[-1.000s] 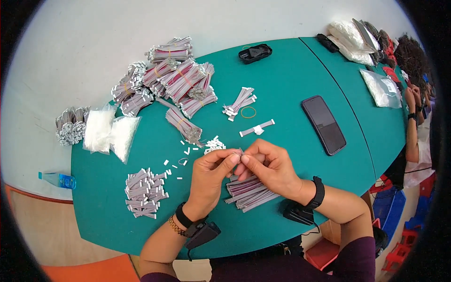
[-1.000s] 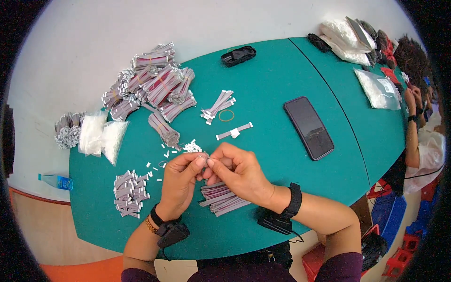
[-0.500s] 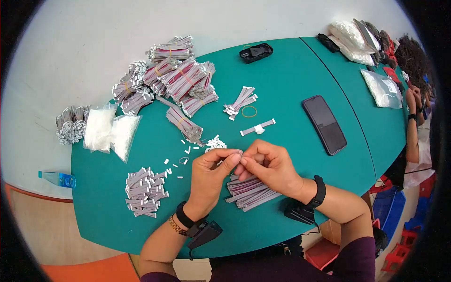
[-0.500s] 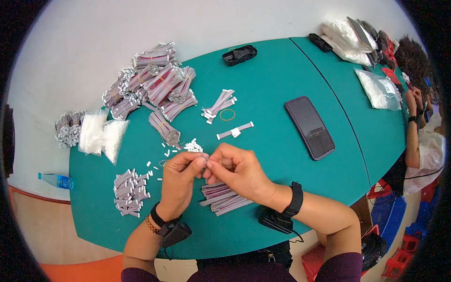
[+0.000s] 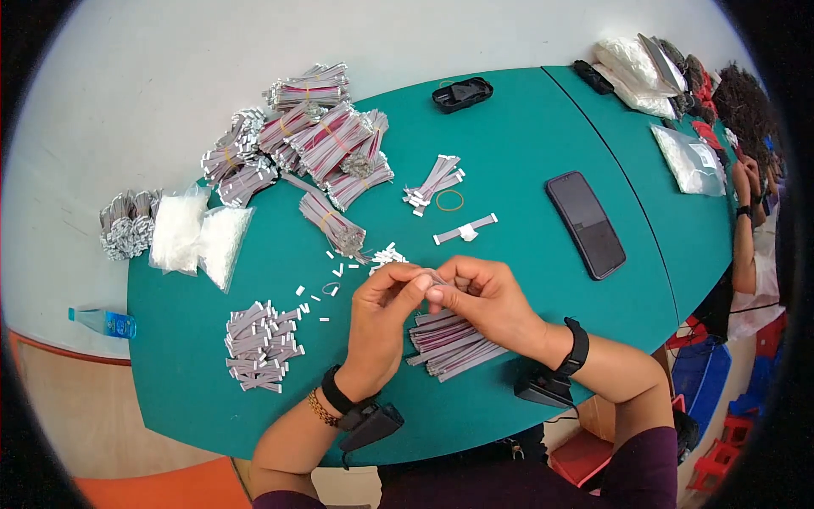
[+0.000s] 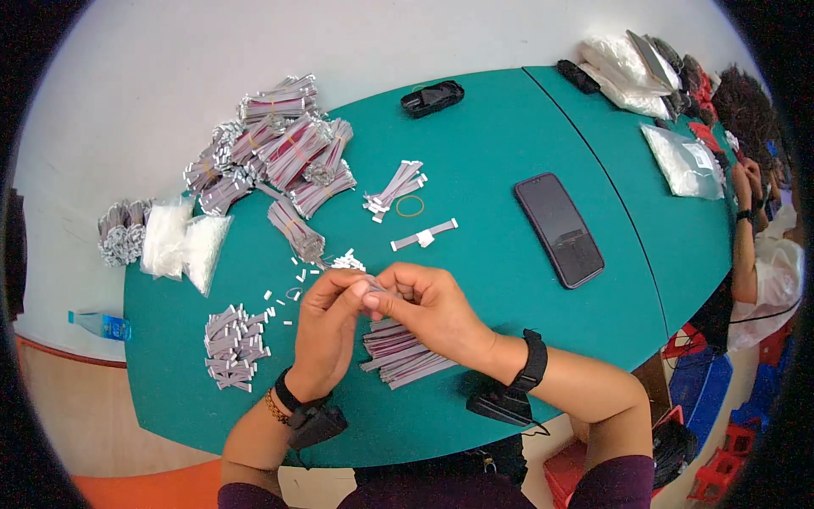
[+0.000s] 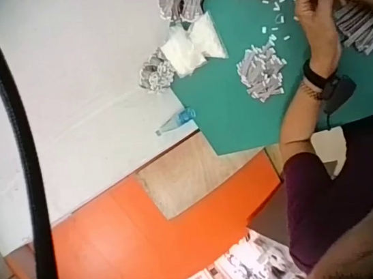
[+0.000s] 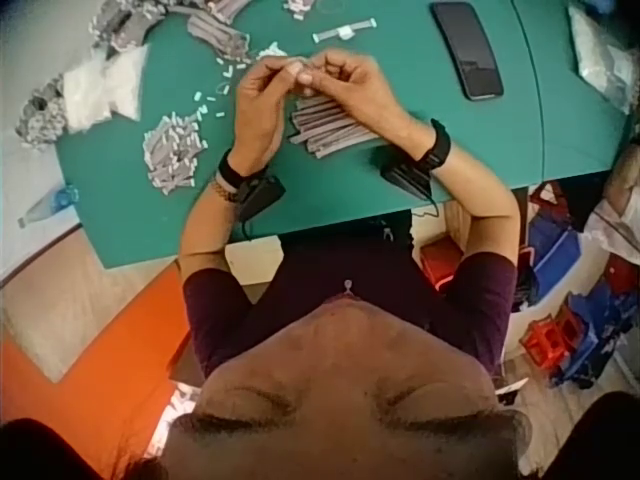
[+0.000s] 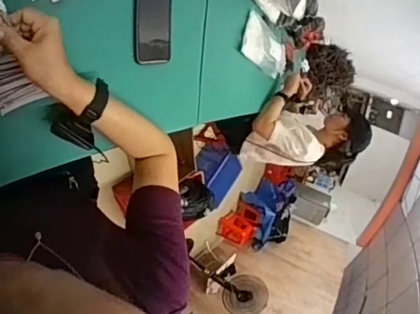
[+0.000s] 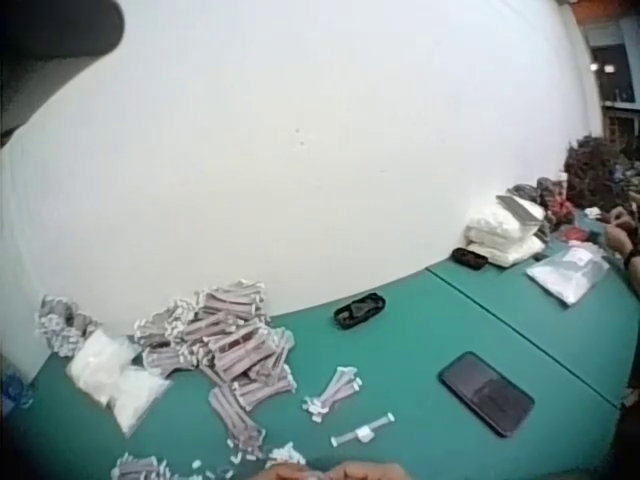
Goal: The person picks up a ribbon cable and a connector by hand, fits the connector onto the cable end, and places the assembled unit onto a stack.
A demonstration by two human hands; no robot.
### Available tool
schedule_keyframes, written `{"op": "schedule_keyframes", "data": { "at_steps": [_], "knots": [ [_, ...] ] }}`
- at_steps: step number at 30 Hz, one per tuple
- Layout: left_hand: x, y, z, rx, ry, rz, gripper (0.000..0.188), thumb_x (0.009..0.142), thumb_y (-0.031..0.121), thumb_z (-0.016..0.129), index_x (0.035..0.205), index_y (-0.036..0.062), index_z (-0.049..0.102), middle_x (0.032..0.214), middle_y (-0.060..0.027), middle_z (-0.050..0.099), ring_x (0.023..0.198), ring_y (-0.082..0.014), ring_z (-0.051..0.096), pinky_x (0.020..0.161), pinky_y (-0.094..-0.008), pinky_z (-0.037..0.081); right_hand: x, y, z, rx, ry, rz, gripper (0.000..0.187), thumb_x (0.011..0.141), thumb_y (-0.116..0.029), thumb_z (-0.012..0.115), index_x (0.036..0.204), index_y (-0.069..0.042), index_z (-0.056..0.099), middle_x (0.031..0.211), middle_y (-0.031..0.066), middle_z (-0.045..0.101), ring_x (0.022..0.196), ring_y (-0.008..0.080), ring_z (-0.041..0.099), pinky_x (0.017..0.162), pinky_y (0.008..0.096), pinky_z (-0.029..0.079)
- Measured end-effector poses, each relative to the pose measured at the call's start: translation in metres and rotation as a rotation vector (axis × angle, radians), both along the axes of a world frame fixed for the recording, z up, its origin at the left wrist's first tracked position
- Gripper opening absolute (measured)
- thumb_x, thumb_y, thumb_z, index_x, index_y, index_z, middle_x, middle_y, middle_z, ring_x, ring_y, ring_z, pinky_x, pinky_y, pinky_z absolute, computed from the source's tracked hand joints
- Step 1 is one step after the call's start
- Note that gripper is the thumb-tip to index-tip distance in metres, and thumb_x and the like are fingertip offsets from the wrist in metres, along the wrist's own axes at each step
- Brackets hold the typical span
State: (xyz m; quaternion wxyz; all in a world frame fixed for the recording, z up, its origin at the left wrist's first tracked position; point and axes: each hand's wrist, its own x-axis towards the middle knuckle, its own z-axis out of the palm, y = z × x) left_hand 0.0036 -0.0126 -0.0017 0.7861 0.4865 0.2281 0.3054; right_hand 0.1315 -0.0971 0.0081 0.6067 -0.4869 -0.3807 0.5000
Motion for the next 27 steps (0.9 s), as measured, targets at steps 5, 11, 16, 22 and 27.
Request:
{"op": "schedule_keyframes", "data": {
  "at_steps": [5,11,16,22,27],
  "knots": [
    [0.002,-0.003,0.005,-0.256,-0.076,-0.066,0.008,0.083,0.007,0.062,0.089,0.0021,0.061,0.089,-0.0039,0.060,0.076,-0.0089,0.051,0.066,-0.0221,0.041,0.001,-0.001,-0.004,0.075,0.015,-0.048,0.014,0.089,-0.014,0.056,0.083,-0.002,0.057,0.069,-0.0026,0.055,0.062,0.0008,0.047,0.053,0.0175,0.037],
    [-0.004,0.005,0.001,0.056,0.056,-0.017,0.016,0.082,0.008,0.064,0.095,0.0006,0.063,0.089,-0.0040,0.062,0.079,-0.0083,0.054,0.072,-0.0220,0.042,0.004,-0.002,-0.003,0.034,-0.037,-0.086,0.015,0.088,-0.016,0.058,0.079,-0.004,0.057,0.065,-0.0023,0.057,0.057,0.0005,0.045,0.050,0.0169,0.033],
    [-0.006,0.008,-0.001,0.083,0.057,-0.055,0.015,0.081,0.006,0.065,0.095,-0.0001,0.064,0.090,-0.0048,0.063,0.082,-0.0089,0.057,0.075,-0.0224,0.044,0.005,-0.004,-0.002,0.039,-0.063,-0.080,0.015,0.088,-0.015,0.058,0.078,-0.004,0.058,0.064,-0.0019,0.057,0.057,0.0004,0.045,0.049,0.0166,0.033],
    [-0.006,0.009,0.002,0.073,0.073,-0.063,0.014,0.080,0.006,0.065,0.093,-0.0004,0.064,0.089,-0.0051,0.064,0.082,-0.0090,0.057,0.075,-0.0216,0.044,0.006,-0.003,-0.005,0.036,-0.092,-0.058,0.015,0.088,-0.015,0.059,0.078,-0.003,0.058,0.065,-0.0017,0.058,0.057,0.0002,0.045,0.049,0.0165,0.033],
    [-0.006,0.011,0.007,0.114,0.098,-0.081,0.013,0.081,0.007,0.065,0.091,-0.0006,0.064,0.088,-0.0048,0.063,0.081,-0.0089,0.057,0.073,-0.0213,0.045,0.008,-0.004,-0.004,0.034,-0.120,-0.043,0.014,0.087,-0.014,0.059,0.079,-0.002,0.058,0.066,-0.0018,0.057,0.058,0.0007,0.046,0.049,0.0170,0.034]
  ]
}}
